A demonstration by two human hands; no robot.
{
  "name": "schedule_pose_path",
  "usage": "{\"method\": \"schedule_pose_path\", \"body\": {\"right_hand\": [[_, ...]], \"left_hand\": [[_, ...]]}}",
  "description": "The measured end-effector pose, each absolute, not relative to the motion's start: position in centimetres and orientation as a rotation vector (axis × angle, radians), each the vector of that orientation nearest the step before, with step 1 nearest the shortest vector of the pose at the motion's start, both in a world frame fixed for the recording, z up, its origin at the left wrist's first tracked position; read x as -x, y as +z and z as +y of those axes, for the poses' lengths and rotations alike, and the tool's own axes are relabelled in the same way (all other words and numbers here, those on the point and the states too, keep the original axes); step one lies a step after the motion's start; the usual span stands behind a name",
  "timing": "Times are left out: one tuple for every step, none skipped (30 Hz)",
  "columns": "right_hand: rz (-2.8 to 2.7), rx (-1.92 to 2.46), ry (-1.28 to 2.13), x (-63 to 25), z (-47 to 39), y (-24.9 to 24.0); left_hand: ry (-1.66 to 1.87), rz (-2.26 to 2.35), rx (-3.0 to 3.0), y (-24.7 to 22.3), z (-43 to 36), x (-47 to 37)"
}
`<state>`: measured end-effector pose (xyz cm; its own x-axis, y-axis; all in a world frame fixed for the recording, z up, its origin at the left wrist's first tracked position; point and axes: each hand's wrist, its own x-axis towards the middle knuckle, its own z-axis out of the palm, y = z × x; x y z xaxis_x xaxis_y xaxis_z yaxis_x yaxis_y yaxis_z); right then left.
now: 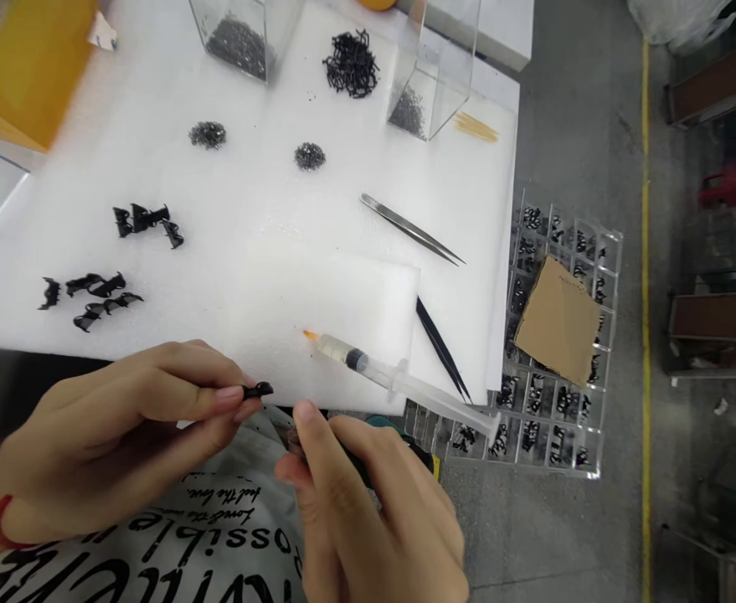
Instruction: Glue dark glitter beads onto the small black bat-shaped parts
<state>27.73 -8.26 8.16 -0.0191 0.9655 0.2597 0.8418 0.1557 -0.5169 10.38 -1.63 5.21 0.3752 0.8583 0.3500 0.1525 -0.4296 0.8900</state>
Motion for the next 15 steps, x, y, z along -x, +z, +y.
{"method": "schedule_pose_path", "body": {"right_hand": [[-1.984,1.719,0.267,-28.1,-8.1,8.4],[-2.07,1.714,0.259,-28.4,-7.9,8.6],[-2.14,1.713,0.25,-28.6,-7.7,8.7],[-2.208,1.705,0.234,-28.8,-7.6,8.8],[-2.275,1.697,0.207,-28.9,-7.4,8.9],[-2.326,1.69,0.155,-28.9,-7.2,9.0],[-2.383,1.681,0.102,-28.9,-7.0,9.2],[-2.454,1.672,0.062,-29.0,-6.7,9.4],[-2.525,1.656,0.034,-29.0,-6.5,9.7],[-2.589,1.631,0.02,-29.1,-6.3,10.0],[-2.645,1.603,0.017,-29.1,-6.1,10.3],[-2.696,1.57,0.012,-29.2,-5.9,10.5],[-2.734,1.548,-0.005,-29.2,-5.8,10.8],[-2.763,1.539,-0.032,-29.2,-5.7,10.9],[-2.779,1.532,-0.066,-29.1,-5.7,11.0]], "left_hand": [[1.101,0.903,-1.856,5.2,-1.7,-10.3],[1.101,0.916,-1.885,5.3,-1.8,-10.3],[1.091,0.93,-1.908,5.3,-1.9,-10.2],[1.082,0.933,-1.926,5.3,-1.9,-10.2],[1.077,0.937,-1.939,5.3,-2.0,-10.2],[1.071,0.939,-1.953,5.2,-2.1,-10.2],[1.059,0.936,-1.968,5.1,-2.3,-10.2],[1.06,0.94,-1.984,4.9,-2.4,-10.2],[1.058,0.943,-2.003,4.7,-2.6,-10.2],[1.054,0.942,-2.029,4.5,-2.8,-10.2],[1.046,0.941,-2.055,4.3,-3.0,-10.2],[1.036,0.937,-2.081,4.2,-3.2,-10.2],[1.024,0.926,-2.105,4.1,-3.4,-10.1],[1.031,0.918,-2.126,4.1,-3.5,-10.0],[1.022,0.914,-2.142,4.1,-3.5,-9.9]]}}
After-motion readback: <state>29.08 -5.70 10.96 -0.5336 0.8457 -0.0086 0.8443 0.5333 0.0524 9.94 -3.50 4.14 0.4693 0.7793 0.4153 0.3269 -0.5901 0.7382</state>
